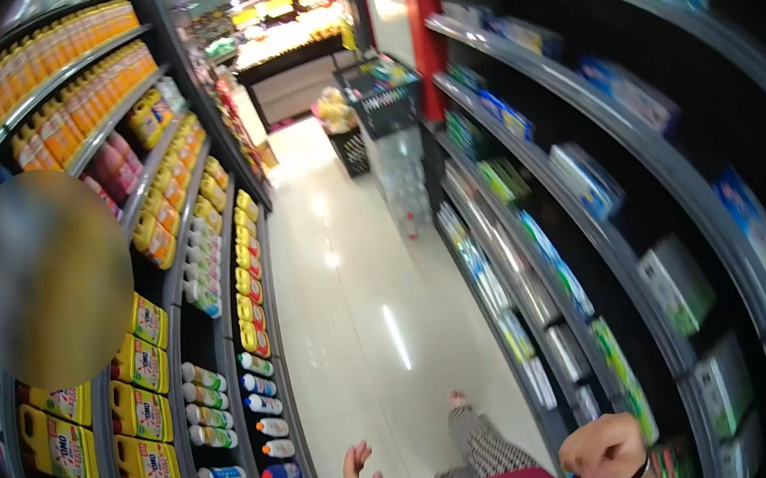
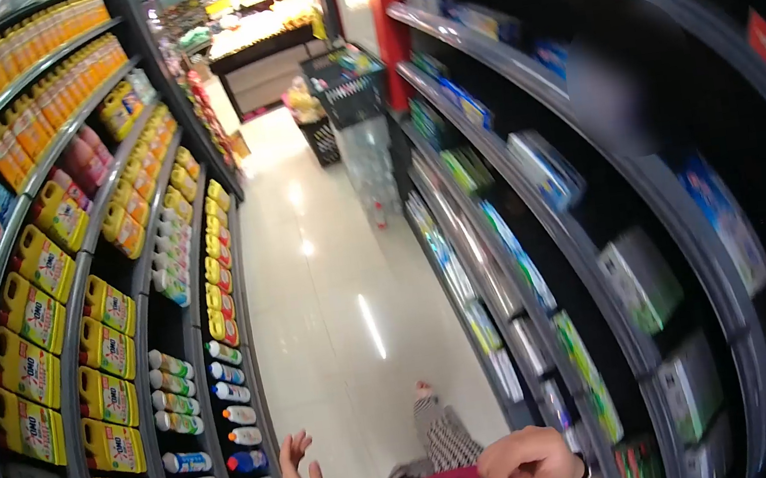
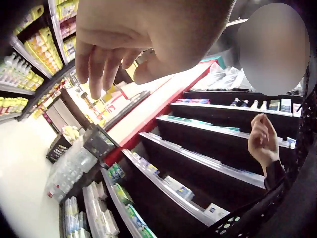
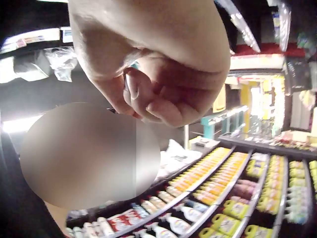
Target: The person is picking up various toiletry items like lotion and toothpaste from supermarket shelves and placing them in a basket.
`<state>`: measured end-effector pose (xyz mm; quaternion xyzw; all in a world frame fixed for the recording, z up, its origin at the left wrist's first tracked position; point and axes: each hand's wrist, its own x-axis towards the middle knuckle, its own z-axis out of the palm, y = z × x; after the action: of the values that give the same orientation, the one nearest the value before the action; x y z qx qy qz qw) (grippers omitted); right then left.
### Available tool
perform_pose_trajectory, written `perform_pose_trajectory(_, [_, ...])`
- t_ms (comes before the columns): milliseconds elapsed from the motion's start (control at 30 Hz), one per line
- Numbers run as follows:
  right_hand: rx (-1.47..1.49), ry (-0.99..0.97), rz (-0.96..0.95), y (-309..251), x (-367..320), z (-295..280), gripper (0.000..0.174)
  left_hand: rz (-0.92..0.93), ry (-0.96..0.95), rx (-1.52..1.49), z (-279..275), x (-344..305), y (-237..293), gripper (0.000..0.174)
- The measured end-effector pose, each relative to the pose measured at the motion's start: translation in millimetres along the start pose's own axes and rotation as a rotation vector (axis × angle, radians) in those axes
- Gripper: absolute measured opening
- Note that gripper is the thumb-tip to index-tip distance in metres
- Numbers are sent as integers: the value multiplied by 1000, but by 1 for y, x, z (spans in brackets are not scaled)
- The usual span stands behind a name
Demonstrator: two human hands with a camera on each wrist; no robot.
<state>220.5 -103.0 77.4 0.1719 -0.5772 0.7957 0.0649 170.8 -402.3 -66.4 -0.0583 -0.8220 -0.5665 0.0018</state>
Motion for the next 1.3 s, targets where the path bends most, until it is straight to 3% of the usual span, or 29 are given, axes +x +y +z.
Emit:
perform_pose_trajectory(67, [-24,196,216,31,8,-25,15,34,111,128,-12,11,1,47])
perform_pose_trajectory(100, [-29,173,198,44,20,-38,15,50,136,124,-16,25,-1,47])
perform_pose_trajectory(167, [108,343,370,69,56,-65,8,-35,122,167,-17,65,-5,45])
perform_pose_trajectory(200, [114,328,345,82,82,-77,8,-11,140,174,-16,92,-5,45])
perform_pose_trajectory(300, [-256,438,424,118,172,-99,16,17,117,278,-20,177,9,42])
perform_pose_trajectory(400, [-453,403,276,151,253,-114,19,111,71,278,-22,259,36,40])
perform_pose_trajectory(567, [-634,323,326,203,348,-129,21,91,98,335,-28,362,29,38])
perform_pose_trajectory(733, [-699,228,335,251,436,-139,19,36,118,256,-38,454,-16,38])
perform_pose_trajectory(800, [-731,190,352,266,478,-137,20,65,110,352,-46,500,-39,38])
perform_pose_trajectory(933, [-790,171,359,313,570,-138,20,58,91,271,-62,609,-92,39])
perform_pose_trajectory(1133, [-984,124,384,369,746,-112,21,106,89,292,-126,799,-119,38])
perform_pose_trajectory(1300, [-1039,-33,378,417,863,-99,17,92,85,350,-164,914,-163,38])
